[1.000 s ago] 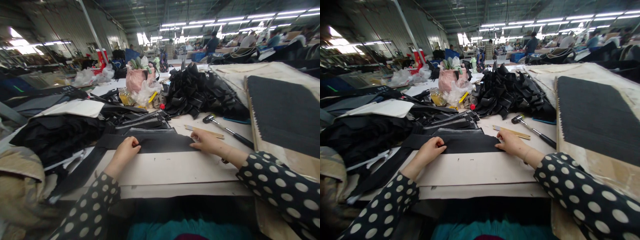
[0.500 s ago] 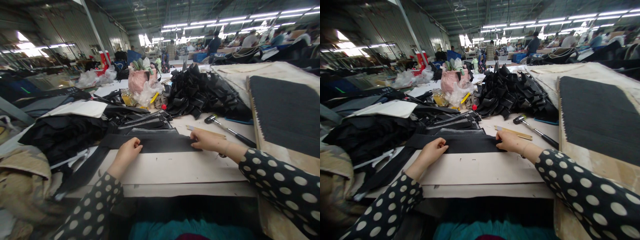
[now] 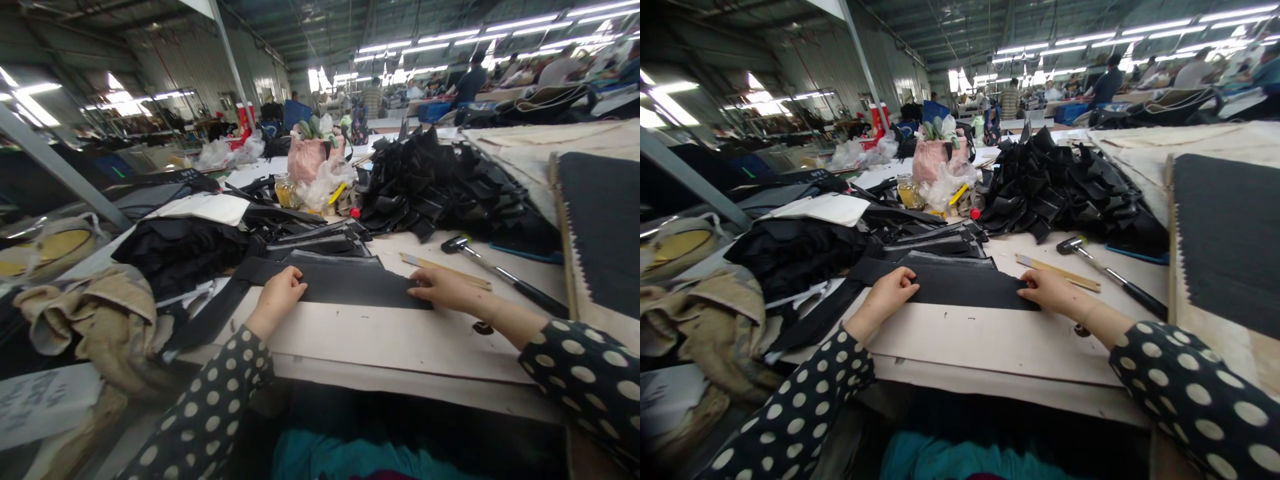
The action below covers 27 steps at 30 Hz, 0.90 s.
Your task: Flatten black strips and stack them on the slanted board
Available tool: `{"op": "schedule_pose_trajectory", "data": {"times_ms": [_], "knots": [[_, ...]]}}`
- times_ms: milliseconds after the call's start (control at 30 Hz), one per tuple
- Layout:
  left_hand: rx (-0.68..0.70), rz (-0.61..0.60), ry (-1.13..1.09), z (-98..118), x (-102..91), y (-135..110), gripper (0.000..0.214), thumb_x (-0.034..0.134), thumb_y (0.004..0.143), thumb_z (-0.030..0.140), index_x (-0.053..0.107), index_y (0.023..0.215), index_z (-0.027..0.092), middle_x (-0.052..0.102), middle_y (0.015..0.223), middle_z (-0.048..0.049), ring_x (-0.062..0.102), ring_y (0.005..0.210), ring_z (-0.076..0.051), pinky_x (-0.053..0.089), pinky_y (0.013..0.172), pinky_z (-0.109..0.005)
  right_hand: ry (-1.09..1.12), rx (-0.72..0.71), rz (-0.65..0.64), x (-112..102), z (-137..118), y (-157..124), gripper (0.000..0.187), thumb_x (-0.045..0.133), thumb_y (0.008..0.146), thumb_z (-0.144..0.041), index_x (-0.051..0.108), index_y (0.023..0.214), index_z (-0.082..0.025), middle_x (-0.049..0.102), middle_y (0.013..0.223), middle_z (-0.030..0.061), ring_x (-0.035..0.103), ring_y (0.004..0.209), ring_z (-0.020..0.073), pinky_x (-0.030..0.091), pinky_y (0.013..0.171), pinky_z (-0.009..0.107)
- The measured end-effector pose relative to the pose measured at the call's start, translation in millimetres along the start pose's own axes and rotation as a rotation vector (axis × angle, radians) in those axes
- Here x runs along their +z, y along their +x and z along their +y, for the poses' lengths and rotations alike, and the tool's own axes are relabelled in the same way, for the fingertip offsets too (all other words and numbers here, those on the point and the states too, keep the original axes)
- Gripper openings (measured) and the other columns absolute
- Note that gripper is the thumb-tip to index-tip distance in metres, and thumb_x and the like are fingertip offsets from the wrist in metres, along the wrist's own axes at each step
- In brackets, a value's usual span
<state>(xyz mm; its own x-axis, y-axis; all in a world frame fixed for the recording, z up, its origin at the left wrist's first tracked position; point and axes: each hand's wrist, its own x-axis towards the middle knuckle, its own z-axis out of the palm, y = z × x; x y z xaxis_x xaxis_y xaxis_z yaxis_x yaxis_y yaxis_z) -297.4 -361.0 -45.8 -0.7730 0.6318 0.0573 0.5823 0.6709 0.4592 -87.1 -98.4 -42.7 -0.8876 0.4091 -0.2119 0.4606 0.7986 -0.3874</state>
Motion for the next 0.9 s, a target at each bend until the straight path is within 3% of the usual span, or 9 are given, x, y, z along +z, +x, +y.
{"op": "schedule_pose_trajectory", "data": {"times_ms": [900], "knots": [[-0.008, -0.056, 0.015, -6.4, 0.8, 1.1, 0.023, 0.055, 0.070, 0.030, 0.052, 0.090, 0.020, 0.059, 0.066, 0.0024, 0.055, 0.066, -0.015, 0.034, 0.056, -0.023, -0.025, 0.059, 0.013, -1.2, -7.5, -2.9, 0.032, 0.057, 0.070, -0.037, 0.059, 0.095, -0.017, 0.061, 0.078, 0.0028, 0.054, 0.066, 0.0151, 0.036, 0.054, 0.024]]}}
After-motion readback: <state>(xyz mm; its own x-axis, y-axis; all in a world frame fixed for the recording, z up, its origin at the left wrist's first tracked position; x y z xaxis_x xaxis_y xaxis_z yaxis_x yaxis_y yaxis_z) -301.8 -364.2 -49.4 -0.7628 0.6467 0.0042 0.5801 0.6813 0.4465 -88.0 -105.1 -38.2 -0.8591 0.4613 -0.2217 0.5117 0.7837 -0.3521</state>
